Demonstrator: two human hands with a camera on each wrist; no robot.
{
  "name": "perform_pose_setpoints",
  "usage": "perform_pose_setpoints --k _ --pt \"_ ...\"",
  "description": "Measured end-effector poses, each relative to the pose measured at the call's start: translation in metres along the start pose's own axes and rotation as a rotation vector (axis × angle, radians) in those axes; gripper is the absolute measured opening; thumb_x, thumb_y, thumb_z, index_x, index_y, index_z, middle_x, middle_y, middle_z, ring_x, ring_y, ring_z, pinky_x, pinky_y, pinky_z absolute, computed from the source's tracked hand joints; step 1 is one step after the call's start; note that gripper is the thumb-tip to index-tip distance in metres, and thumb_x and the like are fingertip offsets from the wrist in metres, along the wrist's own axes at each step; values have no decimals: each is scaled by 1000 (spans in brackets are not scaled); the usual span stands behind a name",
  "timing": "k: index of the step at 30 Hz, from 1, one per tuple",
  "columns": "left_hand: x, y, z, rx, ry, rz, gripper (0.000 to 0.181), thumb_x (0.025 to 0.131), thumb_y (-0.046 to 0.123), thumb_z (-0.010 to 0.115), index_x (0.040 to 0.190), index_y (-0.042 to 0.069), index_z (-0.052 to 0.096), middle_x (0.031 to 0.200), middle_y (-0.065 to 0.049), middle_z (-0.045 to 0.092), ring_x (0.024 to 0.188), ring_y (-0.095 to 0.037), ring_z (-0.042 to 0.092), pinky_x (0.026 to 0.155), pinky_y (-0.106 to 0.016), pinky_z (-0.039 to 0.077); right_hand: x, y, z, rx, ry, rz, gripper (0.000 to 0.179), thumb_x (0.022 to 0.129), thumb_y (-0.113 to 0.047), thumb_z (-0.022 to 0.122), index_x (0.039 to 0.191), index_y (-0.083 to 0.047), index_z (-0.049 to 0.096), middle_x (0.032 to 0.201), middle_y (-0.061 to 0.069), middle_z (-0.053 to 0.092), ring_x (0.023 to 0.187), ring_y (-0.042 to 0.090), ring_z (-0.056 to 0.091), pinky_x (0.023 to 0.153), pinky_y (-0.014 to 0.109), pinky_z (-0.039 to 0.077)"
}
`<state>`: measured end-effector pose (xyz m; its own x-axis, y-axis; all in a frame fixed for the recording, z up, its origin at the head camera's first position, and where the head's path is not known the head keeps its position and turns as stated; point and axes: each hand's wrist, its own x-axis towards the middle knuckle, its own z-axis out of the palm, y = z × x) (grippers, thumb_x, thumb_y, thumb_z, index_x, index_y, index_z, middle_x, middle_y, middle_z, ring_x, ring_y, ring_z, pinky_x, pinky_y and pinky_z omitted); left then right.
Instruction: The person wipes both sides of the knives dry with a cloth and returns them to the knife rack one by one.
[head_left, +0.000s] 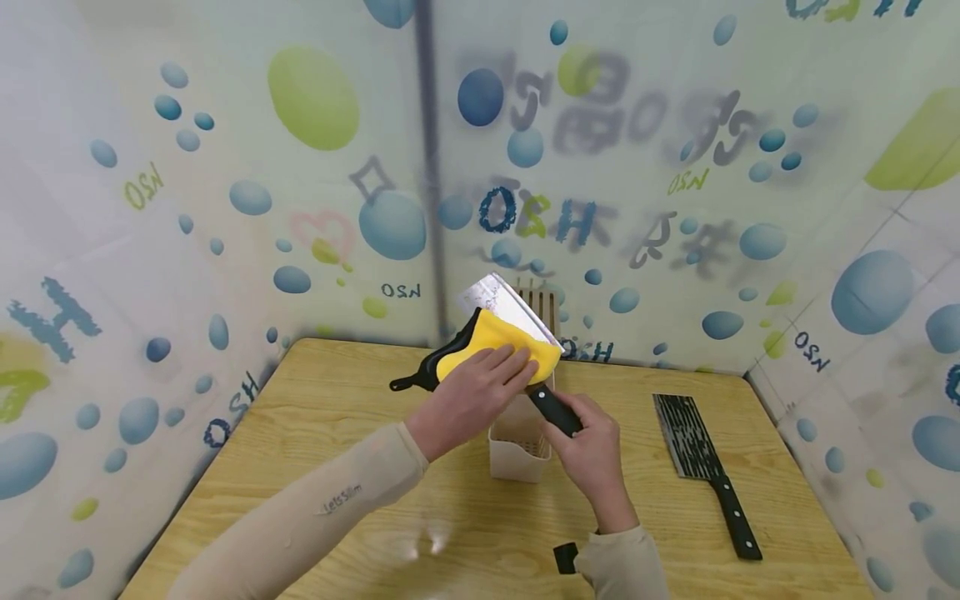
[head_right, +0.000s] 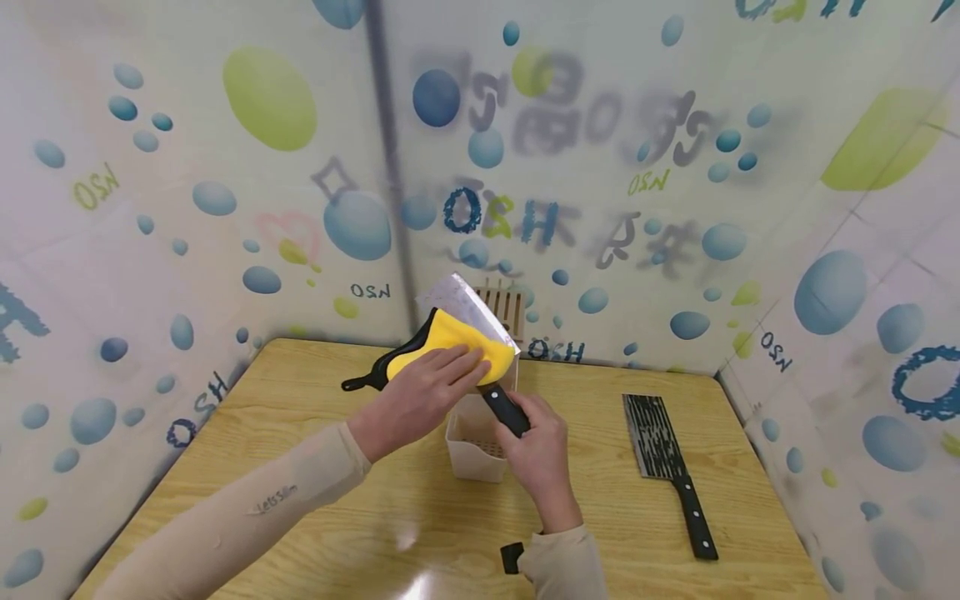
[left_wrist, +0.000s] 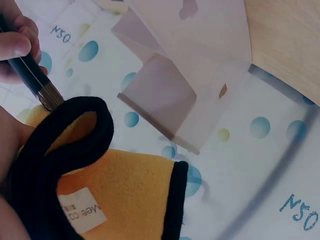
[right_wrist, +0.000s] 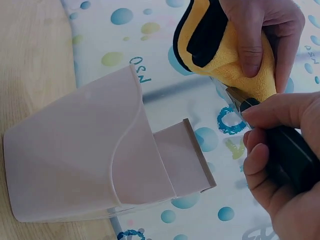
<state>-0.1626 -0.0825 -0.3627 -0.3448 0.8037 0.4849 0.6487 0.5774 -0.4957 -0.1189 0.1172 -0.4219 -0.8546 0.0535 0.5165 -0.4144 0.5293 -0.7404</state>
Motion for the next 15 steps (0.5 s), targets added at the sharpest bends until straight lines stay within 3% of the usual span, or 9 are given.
perform_pose_setpoints --k 10,15 --pt "-3 11 -1 -1 12 11 39 96 12 75 134 4 67 128 -11 66 113 -25 63 101 -30 54 0 3 0 23 -4 38 34 84 5 80 118 4 75 105 17 74 92 31 69 80 48 57" --pt "-5 13 -1 -5 19 3 38 97 12 73 134 4 66 129 -11 66 112 -25 63 99 -29 55 0 4 1 24 9 36 34 83 3 81 116 3 75 102 15 74 89 29 67 76 40 56"
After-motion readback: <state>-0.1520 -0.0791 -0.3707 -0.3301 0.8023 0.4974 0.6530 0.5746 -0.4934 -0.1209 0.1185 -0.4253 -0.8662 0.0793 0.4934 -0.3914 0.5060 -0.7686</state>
